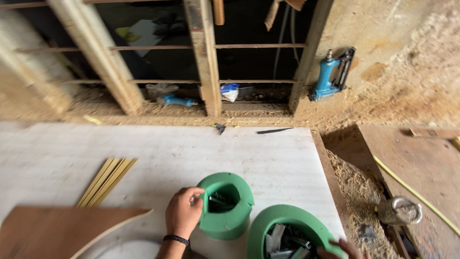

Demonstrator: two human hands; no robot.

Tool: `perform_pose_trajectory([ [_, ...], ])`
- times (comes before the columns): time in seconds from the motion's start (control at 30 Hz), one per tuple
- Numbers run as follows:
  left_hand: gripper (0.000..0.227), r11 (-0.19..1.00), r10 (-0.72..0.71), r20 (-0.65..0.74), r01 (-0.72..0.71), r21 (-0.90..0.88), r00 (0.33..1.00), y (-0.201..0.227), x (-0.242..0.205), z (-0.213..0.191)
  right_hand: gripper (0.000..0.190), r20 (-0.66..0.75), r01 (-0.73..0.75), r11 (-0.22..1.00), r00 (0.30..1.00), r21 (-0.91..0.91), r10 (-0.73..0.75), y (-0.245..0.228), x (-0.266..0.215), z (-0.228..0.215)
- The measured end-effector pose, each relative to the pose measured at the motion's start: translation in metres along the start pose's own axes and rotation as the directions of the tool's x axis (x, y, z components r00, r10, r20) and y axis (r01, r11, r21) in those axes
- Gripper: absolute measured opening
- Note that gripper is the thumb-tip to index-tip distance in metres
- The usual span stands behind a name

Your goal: The person gathers screws from a shelf and a box, then walks to a gray upholstered seat with metal brackets. They place screws into the bracket holes and prepare to fasten them, handling the seat and hardware throughout.

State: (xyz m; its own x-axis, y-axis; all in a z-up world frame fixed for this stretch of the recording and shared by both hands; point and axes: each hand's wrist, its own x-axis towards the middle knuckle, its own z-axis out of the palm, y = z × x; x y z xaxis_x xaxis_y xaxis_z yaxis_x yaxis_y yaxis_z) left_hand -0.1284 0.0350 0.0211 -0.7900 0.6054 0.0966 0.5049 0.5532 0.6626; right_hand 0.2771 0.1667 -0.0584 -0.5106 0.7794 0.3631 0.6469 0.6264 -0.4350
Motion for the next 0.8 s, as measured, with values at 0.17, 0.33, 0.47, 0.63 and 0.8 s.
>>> perform_pose_trajectory([
  [0.17,0.02,0.96,0.242,0.198,-0.204,-0.192,0.95,0.003,0.108,0.035,0.038,0.288,-0.193,0.981,0.939,-0.014,0.189,-0.038,0.153,0.03],
  [0.33,0.024,0.962,0.269,0.472,-0.208,-0.179,0.839,-0.002,0.199,0.115,0.041,0.342,-0.028,0.993,0.937,-0.114,0.066,-0.01,0.327,0.108],
  [0.47,0.032,0.943,0.326,0.554,-0.305,-0.132,0.766,-0.015,0.264,0.184,0.048,0.306,-0.152,0.971,0.93,-0.185,0.204,0.03,0.437,0.171],
  [0.63,0.051,0.879,0.421,0.536,-0.474,-0.043,0.732,-0.036,0.3,0.251,0.052,0.291,-0.165,0.972,0.934,-0.167,0.209,0.064,0.525,0.261],
  [0.8,0.047,0.854,0.46,0.466,-0.521,0.002,0.755,-0.055,0.297,0.276,0.047,0.217,-0.19,0.967,0.95,-0.171,0.225,0.087,0.574,0.307],
])
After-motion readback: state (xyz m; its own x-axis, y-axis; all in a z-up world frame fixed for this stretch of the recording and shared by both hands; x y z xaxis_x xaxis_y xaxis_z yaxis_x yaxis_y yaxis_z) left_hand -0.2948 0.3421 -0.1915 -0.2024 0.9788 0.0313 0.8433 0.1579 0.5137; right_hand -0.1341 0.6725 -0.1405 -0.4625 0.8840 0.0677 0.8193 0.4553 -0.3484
